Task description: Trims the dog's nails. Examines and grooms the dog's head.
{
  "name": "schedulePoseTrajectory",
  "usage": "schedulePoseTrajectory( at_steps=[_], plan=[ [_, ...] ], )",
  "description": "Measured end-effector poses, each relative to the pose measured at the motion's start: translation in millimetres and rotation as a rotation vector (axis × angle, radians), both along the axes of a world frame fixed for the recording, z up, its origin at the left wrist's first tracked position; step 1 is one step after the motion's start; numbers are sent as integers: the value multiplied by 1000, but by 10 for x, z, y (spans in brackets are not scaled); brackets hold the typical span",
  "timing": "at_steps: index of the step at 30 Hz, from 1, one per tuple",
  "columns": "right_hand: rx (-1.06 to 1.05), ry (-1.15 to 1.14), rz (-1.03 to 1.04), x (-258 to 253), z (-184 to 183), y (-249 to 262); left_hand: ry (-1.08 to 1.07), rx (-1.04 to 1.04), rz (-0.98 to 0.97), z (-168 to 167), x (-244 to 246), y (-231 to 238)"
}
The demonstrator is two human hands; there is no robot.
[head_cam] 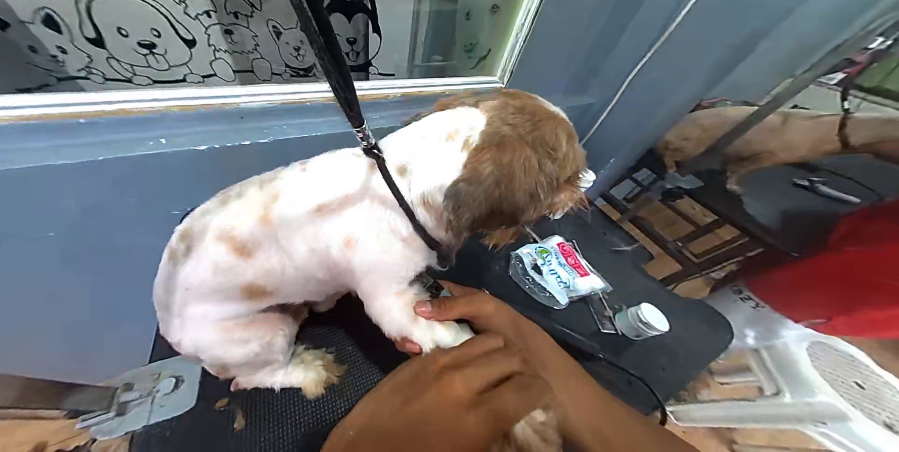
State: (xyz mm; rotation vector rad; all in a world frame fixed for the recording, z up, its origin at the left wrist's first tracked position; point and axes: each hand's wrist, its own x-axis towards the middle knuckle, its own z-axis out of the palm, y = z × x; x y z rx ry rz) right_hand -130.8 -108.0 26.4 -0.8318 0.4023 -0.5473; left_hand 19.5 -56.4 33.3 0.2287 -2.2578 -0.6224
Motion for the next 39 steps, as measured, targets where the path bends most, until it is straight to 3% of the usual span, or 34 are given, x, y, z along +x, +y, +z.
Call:
schedulePoseTrajectory(
  at_steps=[4,7,11,13,16,19,21,25,28,34,39],
  plan=[
    [156,193,-130,25,184,164,178,-5,210,-76,86,9],
    [377,142,-292,96,224,214,266,-36,426,10,215,-40],
    [673,108,-721,-14,76,427,218,-78,569,116,400,-99],
    [702,147,-853,-77,-86,641,202,-97,564,133,427,-122],
    [286,298,-831,-163,-293,1027,220,-115,556,139,410,-127],
    [-521,494,-865,-257,-331,1122,204,-114,583,194,417,-81],
    [-907,644,-990,-245,-234,1043,232,-117,582,247,399,-59],
    [-1369,737,-1167,-181,10,788,208,-97,584,202,230,29],
    [-1530,688,-1188,-171,104,652,210,-31,605,102,91,131],
    [-1411,557,-1141,-292,158,551,258,-36,655,8,-94,124],
    [-1499,525,-1023,-380,123,515,271,-65,790,-60,-201,292]
  ],
)
